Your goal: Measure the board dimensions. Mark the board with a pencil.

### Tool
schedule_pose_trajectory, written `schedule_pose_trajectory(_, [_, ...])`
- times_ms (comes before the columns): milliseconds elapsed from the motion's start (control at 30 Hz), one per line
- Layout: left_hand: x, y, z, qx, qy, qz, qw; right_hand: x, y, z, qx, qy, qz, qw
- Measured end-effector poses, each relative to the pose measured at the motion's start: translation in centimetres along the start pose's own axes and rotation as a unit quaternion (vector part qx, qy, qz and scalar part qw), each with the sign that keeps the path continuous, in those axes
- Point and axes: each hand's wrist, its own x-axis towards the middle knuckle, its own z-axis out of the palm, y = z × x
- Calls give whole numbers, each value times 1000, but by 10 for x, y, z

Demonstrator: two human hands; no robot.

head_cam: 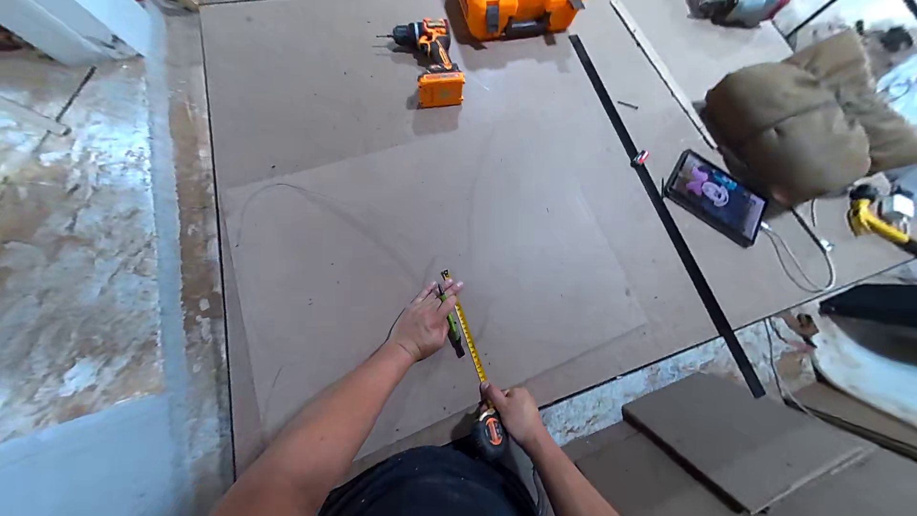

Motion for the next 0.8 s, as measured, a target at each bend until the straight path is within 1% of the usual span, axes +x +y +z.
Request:
schedule_pose_trajectory(100, [0,1,-4,13,-9,-2,1000,3,1,1,2,3,-2,1000])
schedule_pose_trajectory(300, [0,1,-9,1,-12,5,1000,0,-3,0,7,3,-4,1000])
schedule_pose_trajectory(500, [0,0,-9,-27,-5,6,1000,-2,-2,2,-6,7,-4,1000])
schedule_pose_trajectory(800, [0,0,-8,-13,0,11,1000,-1,-1,2,4,6,-7,1000])
